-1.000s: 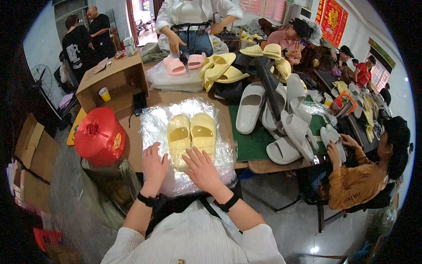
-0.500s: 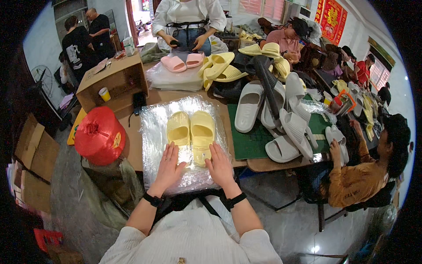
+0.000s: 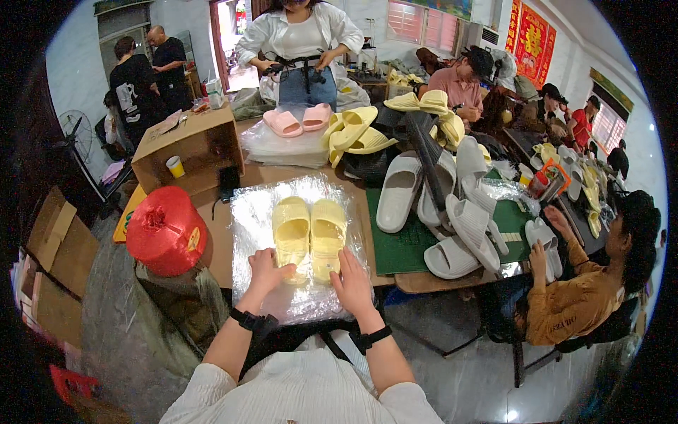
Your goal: The recorder is seen checking and putting various pairs of sandals into plastic bags for packaging in a shoe factory.
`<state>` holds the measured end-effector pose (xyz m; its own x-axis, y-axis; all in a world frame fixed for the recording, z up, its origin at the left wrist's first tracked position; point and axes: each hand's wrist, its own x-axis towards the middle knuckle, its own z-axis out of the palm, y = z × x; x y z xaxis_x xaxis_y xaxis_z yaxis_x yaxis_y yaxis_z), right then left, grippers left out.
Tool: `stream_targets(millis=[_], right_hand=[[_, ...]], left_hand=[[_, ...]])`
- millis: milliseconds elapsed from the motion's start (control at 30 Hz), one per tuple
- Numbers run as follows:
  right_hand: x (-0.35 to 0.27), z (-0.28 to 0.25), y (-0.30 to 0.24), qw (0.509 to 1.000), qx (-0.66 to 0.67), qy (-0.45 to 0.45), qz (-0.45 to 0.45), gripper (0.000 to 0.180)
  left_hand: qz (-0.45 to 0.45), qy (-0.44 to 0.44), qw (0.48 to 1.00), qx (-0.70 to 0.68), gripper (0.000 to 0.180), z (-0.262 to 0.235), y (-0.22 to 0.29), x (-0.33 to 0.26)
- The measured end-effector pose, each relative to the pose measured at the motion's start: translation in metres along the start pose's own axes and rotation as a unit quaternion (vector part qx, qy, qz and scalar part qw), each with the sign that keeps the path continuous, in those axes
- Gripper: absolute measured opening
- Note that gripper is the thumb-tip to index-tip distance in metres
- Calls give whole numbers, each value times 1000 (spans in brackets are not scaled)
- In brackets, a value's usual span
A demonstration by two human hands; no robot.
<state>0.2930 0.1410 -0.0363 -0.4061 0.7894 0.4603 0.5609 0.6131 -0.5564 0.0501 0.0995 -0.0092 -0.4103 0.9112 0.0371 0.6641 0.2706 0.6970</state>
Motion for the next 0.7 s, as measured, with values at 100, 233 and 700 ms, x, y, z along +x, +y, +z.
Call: stream_targets(millis=[100, 233, 700], right_hand=[[-4, -7, -4, 1000, 26, 4, -2, 61], [-8, -21, -6, 998, -9, 65, -19, 72], [-17, -32, -79, 898, 385, 165, 133, 47]], left_hand=[[-10, -5, 981, -195, 59, 9, -5, -3], [-83, -84, 831, -543, 49, -6, 26, -29], [191, -116, 864, -451, 45, -26, 26, -90]])
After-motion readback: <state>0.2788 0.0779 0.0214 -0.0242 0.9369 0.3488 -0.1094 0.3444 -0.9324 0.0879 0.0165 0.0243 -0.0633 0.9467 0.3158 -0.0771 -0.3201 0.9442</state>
